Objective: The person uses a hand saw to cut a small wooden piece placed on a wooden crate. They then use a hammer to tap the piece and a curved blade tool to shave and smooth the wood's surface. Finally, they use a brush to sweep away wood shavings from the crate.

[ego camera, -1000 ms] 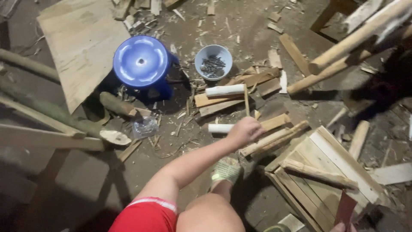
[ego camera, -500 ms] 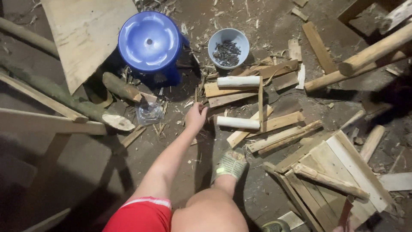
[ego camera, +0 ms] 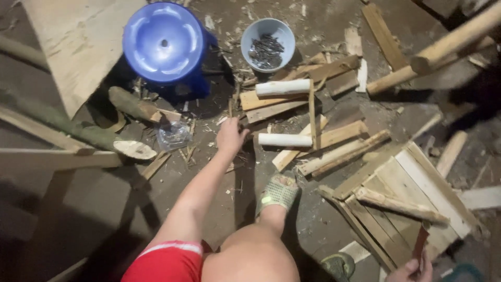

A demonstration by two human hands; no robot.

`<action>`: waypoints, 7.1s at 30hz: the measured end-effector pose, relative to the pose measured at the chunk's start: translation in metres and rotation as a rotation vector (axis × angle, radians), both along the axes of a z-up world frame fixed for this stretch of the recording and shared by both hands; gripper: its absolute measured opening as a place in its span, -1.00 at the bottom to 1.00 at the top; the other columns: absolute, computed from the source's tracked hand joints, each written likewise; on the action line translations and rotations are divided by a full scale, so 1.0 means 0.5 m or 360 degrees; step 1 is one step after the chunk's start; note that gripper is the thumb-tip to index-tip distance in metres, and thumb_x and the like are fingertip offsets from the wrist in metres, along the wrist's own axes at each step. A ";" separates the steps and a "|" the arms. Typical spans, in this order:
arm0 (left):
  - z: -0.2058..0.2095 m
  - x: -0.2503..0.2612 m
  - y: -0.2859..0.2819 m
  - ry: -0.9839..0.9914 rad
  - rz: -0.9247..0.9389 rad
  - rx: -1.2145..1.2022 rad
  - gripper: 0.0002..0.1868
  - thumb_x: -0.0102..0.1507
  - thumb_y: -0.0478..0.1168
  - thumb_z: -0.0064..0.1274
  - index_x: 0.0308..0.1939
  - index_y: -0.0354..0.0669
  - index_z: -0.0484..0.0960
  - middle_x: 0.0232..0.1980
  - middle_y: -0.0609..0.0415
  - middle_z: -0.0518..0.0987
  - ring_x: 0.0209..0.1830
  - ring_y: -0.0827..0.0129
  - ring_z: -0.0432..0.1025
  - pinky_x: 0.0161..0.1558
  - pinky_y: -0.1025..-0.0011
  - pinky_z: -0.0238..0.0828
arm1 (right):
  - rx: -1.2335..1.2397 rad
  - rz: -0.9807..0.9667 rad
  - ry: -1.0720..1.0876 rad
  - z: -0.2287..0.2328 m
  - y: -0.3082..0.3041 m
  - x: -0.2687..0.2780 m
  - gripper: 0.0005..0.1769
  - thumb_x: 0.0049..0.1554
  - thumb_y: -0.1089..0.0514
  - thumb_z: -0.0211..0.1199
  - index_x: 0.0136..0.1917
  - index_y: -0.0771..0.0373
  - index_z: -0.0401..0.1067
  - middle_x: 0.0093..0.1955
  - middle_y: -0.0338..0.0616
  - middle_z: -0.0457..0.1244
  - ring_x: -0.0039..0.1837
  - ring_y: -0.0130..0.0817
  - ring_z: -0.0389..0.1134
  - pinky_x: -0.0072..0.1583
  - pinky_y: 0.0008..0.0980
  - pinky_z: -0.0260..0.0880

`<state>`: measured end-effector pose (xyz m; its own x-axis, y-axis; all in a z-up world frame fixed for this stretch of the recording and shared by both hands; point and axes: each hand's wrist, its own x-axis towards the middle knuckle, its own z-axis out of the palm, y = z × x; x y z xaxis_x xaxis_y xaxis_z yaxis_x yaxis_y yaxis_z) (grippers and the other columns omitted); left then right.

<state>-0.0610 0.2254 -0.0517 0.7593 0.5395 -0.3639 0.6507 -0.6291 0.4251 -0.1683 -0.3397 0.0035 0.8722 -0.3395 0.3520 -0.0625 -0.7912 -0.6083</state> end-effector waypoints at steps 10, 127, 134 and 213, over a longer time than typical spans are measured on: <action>0.079 -0.048 -0.206 0.0355 -0.0984 -0.0174 -0.58 0.36 0.28 -0.02 -0.10 0.05 0.55 -0.14 0.18 0.62 -0.18 0.41 0.51 -0.22 0.44 0.59 | 0.0281 0.0193 -0.0055 0.005 -0.016 -0.010 -0.60 0.39 0.55 -0.10 0.43 0.83 0.26 0.34 0.59 0.24 0.39 0.29 0.29 0.39 -0.01 0.29; 0.386 -0.005 -0.561 -0.0227 -0.0871 -0.1607 -0.51 0.09 -0.60 0.23 0.11 -0.34 0.70 -0.01 -0.27 0.72 0.00 0.10 0.62 0.05 0.14 0.63 | 0.0415 -0.0901 0.0374 -0.122 -0.291 -0.172 -0.69 0.45 -0.03 0.13 0.21 0.16 0.58 0.02 0.01 0.42 0.19 -0.01 0.41 0.20 -0.04 0.42; 0.312 0.017 -0.638 -0.0468 -0.1020 -0.1511 -0.57 0.19 -0.60 0.12 0.13 -0.32 0.68 -0.01 -0.23 0.70 0.04 0.19 0.56 0.11 0.14 0.56 | 0.1239 -0.1236 0.0315 -0.406 -0.317 -0.290 -0.60 0.39 -0.17 0.22 0.12 0.20 0.57 -0.01 -0.02 0.39 0.04 -0.21 0.41 0.07 -0.14 0.46; 0.188 0.127 -0.879 -0.1757 -0.2741 0.1364 -0.88 0.18 -0.27 -0.13 -0.24 -0.06 0.50 -0.52 0.14 0.38 -0.64 0.31 0.37 -0.63 0.29 0.32 | 0.0216 -0.2081 0.1288 -0.088 -0.267 -0.637 -0.40 -0.11 -0.10 0.49 0.09 0.33 0.57 0.05 0.15 0.39 0.21 0.08 0.42 0.17 -0.03 0.47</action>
<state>0.0025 -0.2140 0.0424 0.2112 -0.9288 0.3046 -0.8058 -0.3418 -0.4836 -0.4867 -0.4732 -0.0406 -0.1139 -0.9823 -0.1484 -0.9823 0.1338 -0.1315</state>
